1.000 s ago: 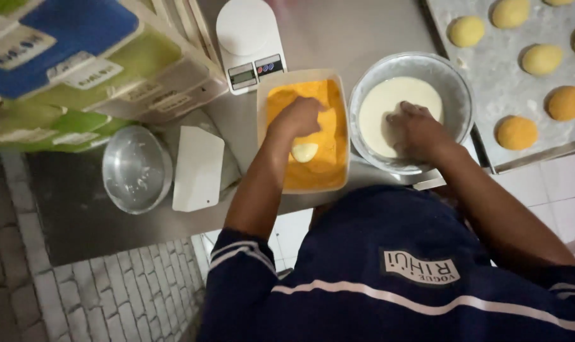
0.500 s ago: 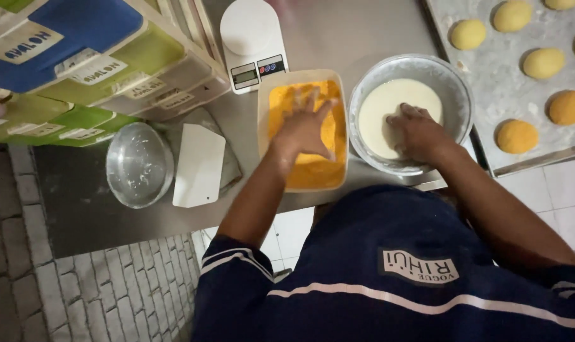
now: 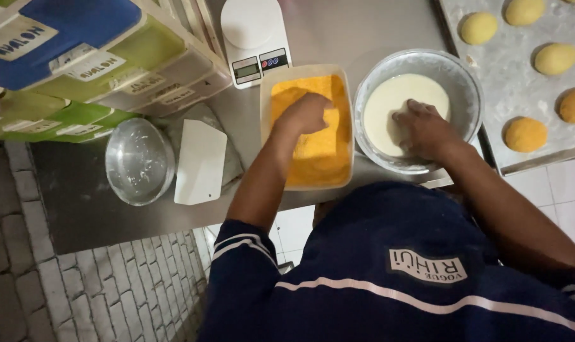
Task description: The person repeatedly dips round dough balls into a bowl of white liquid and then rolls them in a container of yellow crumbs. The coated dough balls are placed onto a metal baking tray. The process is repeated for multiple dough balls.
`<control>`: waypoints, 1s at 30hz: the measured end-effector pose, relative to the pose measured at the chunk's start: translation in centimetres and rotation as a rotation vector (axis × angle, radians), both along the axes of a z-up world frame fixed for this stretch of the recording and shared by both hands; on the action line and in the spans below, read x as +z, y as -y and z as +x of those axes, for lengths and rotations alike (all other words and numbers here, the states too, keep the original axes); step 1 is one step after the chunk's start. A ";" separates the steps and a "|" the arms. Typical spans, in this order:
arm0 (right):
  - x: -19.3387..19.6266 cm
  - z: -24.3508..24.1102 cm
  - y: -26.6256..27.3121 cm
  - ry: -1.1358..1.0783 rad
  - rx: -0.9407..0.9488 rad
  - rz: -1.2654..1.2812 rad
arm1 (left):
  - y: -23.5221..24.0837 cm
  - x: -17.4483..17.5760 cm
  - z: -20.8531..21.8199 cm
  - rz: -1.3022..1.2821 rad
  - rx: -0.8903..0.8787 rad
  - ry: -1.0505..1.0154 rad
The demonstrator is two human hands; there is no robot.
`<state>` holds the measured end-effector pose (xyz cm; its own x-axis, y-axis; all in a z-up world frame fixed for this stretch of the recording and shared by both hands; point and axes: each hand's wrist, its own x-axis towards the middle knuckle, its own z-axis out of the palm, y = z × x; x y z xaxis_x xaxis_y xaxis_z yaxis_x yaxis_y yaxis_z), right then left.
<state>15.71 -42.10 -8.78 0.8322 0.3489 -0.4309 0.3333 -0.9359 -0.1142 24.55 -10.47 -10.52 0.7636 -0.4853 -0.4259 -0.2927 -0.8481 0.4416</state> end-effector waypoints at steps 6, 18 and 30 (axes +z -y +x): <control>-1.3 0.0 -0.1 -0.027 -0.100 0.078 | -2.1 9.8 -2.1 0.004 -0.060 -0.118; -0.4 -0.4 -0.7 -0.056 -0.151 0.125 | -1.8 10.0 -6.1 -0.068 0.475 -0.126; 1.7 -0.3 -1.6 -0.110 -0.194 0.119 | -1.3 -6.6 0.4 0.067 0.204 -0.020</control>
<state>15.45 -40.51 -7.07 0.8392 0.2410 -0.4876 0.1282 -0.9589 -0.2533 24.90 -9.19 -17.09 0.8341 -0.2914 -0.4683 -0.1032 -0.9165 0.3866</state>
